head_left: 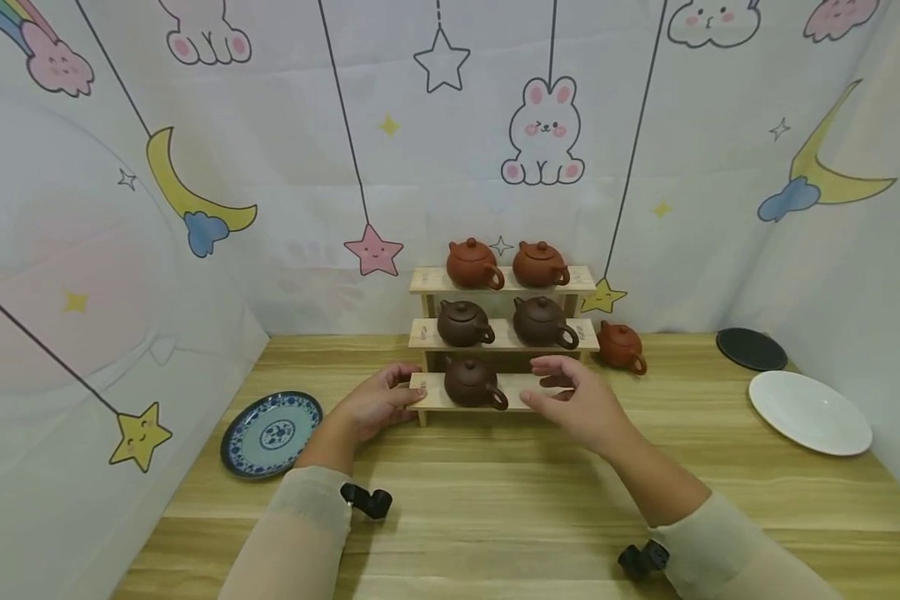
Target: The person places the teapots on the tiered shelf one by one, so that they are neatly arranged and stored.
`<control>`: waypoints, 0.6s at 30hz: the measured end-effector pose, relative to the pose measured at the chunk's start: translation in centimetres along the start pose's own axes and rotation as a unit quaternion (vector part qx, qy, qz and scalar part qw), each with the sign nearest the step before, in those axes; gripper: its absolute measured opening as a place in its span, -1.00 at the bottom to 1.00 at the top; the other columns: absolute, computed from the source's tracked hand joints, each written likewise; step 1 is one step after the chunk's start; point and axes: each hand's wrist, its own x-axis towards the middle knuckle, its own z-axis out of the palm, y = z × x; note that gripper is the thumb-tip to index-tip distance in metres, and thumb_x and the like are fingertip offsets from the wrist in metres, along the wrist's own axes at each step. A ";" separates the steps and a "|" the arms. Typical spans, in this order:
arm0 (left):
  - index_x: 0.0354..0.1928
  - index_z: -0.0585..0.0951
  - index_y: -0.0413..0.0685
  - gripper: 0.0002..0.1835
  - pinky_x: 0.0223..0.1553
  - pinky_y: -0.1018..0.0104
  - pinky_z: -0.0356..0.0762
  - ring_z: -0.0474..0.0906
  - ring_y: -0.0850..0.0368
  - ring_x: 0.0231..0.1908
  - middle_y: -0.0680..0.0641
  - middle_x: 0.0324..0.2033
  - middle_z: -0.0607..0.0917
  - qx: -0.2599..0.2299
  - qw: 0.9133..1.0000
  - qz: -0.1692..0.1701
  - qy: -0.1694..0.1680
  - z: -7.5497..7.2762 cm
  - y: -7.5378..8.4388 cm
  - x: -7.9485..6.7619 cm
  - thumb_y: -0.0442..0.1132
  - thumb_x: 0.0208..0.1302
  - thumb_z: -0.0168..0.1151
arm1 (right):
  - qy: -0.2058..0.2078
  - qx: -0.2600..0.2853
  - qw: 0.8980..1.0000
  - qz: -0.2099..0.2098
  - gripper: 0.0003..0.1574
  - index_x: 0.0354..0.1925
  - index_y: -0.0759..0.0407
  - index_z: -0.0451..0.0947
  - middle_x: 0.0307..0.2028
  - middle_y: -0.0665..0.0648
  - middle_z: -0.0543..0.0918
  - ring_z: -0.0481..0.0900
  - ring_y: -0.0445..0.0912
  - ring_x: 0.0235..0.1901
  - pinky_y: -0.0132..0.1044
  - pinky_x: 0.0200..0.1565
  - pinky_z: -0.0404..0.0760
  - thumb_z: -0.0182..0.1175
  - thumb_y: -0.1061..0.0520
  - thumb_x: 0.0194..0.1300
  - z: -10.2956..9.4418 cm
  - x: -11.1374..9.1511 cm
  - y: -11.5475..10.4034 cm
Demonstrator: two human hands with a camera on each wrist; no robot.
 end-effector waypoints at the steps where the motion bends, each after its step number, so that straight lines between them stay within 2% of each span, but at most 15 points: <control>1: 0.61 0.22 -0.18 -0.31 0.33 -0.04 0.63 0.51 -0.09 0.34 -0.25 0.58 0.25 -0.001 1.000 0.001 -0.001 0.0 0.0 0.0 -0.28 0.56 0.24 | 0.007 -0.007 1.000 -0.006 -0.32 0.35 -0.08 0.56 0.32 0.10 0.65 0.62 0.08 0.32 0.01 0.25 0.69 0.47 -0.20 0.38 -0.5 -0.3 0.3; 5: 0.61 0.22 -0.18 -0.31 0.30 0.00 0.65 0.54 -0.07 0.31 -0.25 0.58 0.25 0.000 1.000 0.002 -0.003 0.0 0.0 0.1 -0.28 0.57 0.24 | 0.031 -0.026 0.999 -0.014 -0.34 0.35 -0.04 0.55 0.27 0.12 0.69 0.65 0.07 0.25 -0.26 0.14 0.69 0.44 -0.20 0.42 -2.7 -1.3 1.7; 10: 0.60 0.24 -0.19 -0.32 0.28 0.00 0.66 0.55 -0.06 0.28 -0.26 0.57 0.26 -0.001 1.000 0.000 0.002 0.1 0.0 0.2 -0.30 0.56 0.24 | 0.065 -0.041 0.997 0.004 -0.21 0.47 0.05 0.44 0.29 0.22 0.66 0.64 0.07 0.23 -0.50 0.03 0.61 0.36 -0.25 0.48 -5.6 -2.1 3.4; 14: 0.60 0.24 -0.19 -0.32 0.30 -0.03 0.66 0.55 -0.06 0.28 -0.25 0.57 0.26 -0.001 1.000 -0.002 0.005 0.1 0.0 0.2 -0.31 0.56 0.24 | 0.098 -0.042 0.994 0.031 -0.10 0.54 0.10 0.36 0.33 0.27 0.62 0.59 0.13 0.27 -0.54 -0.06 0.60 0.32 -0.31 0.48 -7.6 -1.9 4.7; 16: 0.61 0.23 -0.19 -0.31 0.32 -0.05 0.65 0.55 -0.05 0.28 -0.25 0.58 0.25 0.000 1.000 -0.002 0.004 0.1 0.0 0.1 -0.31 0.56 0.24 | 0.110 -0.046 0.992 0.043 -0.05 0.56 0.14 0.33 0.36 0.31 0.58 0.57 0.20 0.31 -0.47 -0.07 0.62 0.32 -0.31 0.48 -8.5 -1.6 5.3; 18: 0.61 0.22 -0.18 -0.31 0.33 -0.06 0.64 0.54 -0.04 0.29 -0.24 0.59 0.24 -0.001 1.000 -0.003 0.002 0.1 0.1 0.1 -0.30 0.57 0.23 | 0.115 -0.054 0.991 0.051 0.01 0.59 0.18 0.28 0.40 0.35 0.54 0.52 0.27 0.37 -0.31 -0.01 0.67 0.32 -0.33 0.47 -9.2 -1.1 5.9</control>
